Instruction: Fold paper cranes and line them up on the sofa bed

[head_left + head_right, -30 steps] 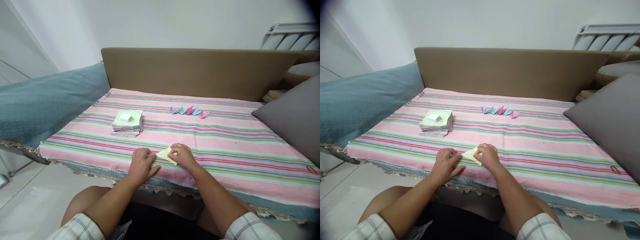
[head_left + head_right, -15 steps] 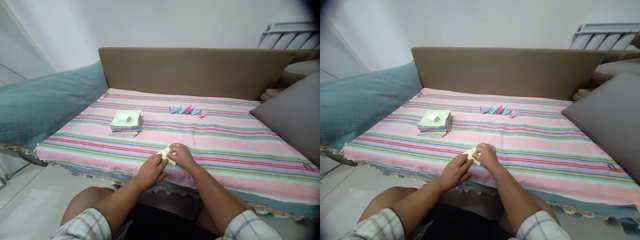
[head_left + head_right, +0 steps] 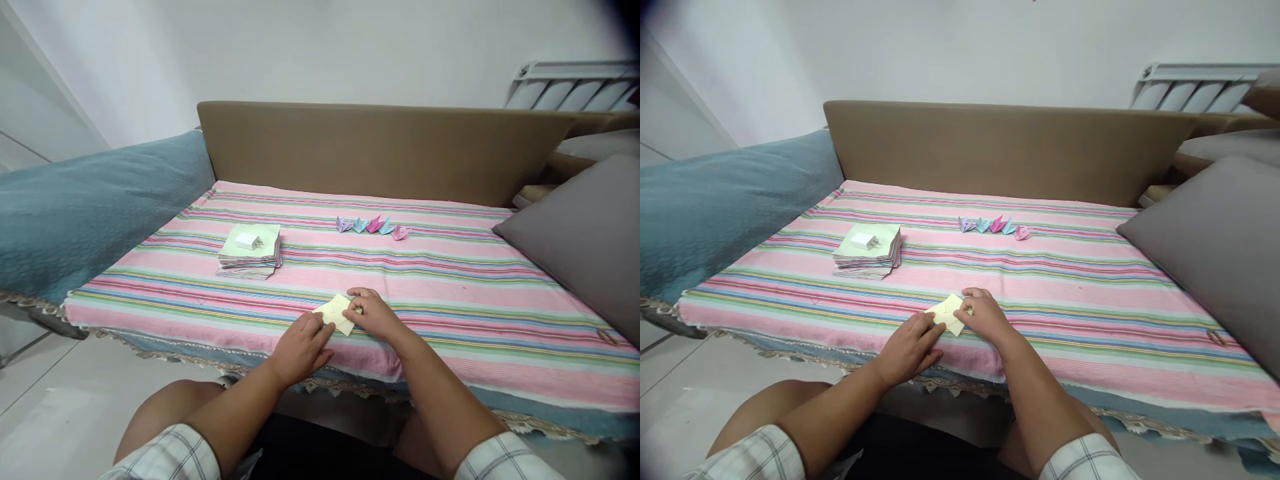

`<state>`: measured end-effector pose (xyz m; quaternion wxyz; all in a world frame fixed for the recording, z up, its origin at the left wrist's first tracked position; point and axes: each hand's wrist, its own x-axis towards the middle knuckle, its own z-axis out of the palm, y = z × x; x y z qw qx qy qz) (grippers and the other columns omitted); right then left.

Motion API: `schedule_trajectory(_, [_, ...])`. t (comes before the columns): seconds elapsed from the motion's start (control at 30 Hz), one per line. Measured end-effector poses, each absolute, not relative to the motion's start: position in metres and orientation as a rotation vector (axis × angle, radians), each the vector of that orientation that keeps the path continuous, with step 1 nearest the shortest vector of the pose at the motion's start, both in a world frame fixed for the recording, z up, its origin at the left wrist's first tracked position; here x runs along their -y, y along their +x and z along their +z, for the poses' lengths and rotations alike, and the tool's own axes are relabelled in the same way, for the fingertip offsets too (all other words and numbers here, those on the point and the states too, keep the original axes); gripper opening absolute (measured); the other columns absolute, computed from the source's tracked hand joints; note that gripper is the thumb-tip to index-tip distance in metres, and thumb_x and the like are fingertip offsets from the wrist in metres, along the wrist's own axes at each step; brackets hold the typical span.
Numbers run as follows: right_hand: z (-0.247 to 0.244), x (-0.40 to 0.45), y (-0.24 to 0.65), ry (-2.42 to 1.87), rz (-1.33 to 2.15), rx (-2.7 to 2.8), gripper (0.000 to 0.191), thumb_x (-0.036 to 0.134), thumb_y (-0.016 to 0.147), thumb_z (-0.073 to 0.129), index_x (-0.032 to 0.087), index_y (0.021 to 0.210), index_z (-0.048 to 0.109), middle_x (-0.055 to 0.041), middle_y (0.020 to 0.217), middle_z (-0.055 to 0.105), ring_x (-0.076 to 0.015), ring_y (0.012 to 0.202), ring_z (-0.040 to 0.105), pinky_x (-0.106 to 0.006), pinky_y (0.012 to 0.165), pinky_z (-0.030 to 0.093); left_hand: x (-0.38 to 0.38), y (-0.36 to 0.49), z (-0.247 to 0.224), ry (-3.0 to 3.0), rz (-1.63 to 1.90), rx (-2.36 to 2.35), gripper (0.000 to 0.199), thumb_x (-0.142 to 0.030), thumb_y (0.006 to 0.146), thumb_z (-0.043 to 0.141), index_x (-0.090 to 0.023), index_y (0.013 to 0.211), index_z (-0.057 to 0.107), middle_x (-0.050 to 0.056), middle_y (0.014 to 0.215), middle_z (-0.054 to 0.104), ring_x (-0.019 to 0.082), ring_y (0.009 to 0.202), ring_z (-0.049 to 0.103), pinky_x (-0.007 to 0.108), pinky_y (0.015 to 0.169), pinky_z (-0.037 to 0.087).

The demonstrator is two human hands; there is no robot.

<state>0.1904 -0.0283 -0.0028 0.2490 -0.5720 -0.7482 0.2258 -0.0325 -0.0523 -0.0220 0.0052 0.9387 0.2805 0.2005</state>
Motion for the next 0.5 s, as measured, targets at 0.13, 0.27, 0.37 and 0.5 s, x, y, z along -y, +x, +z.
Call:
schedule_trajectory(0.13, [-0.0023,0.0277,0.1892,-1.567,0.593,2.053,0.01,0.028,0.074,0.062,0.021,0.068,0.067,-0.0061,0.119,0.056,-0.0235,0.114,0.045,-0.04,0.098,0.034,0.0517,-0.0329,-0.0232,2.925,0.638,-0.888,0.046,-0.032,0.082,0.054,-0.018,0.126,0.045,0.012,0.105,0.053,0.029,0.112,0.046,0.046,0.093,0.042])
schedule_trajectory(0.27, [-0.0022,0.0273,0.1883,-1.576,0.599,2.041,0.009,0.027,0.073,0.064,0.021,0.067,0.067,-0.0059,0.118,0.056,-0.0237,0.113,0.046,-0.039,0.097,0.034,0.0515,-0.033,-0.0241,2.918,0.663,-0.893,0.048,-0.033,0.082,0.054,-0.02,0.127,0.044,0.012,0.106,0.053,0.028,0.111,0.047,0.047,0.092,0.043])
schedule_trajectory(0.37, [-0.0035,0.0265,0.1883,-1.573,0.605,2.032,0.009,0.027,0.072,0.064,0.021,0.066,0.068,-0.0059,0.118,0.056,-0.0235,0.113,0.046,-0.038,0.097,0.034,0.0516,-0.0328,-0.0237,2.934,0.659,-0.896,0.05,-0.032,0.082,0.054,-0.019,0.129,0.044,0.013,0.107,0.053,0.028,0.109,0.048,0.047,0.092,0.043])
schedule_trajectory(0.5, [-0.0047,0.0259,0.1881,-1.571,0.596,2.035,0.008,0.027,0.071,0.064,0.021,0.066,0.068,-0.0062,0.118,0.056,-0.0239,0.112,0.046,-0.039,0.097,0.034,0.0512,-0.0324,-0.0227,2.948,0.638,-0.898,0.049,-0.032,0.082,0.054,-0.019,0.128,0.046,0.012,0.107,0.052,0.028,0.108,0.048,0.047,0.092,0.043])
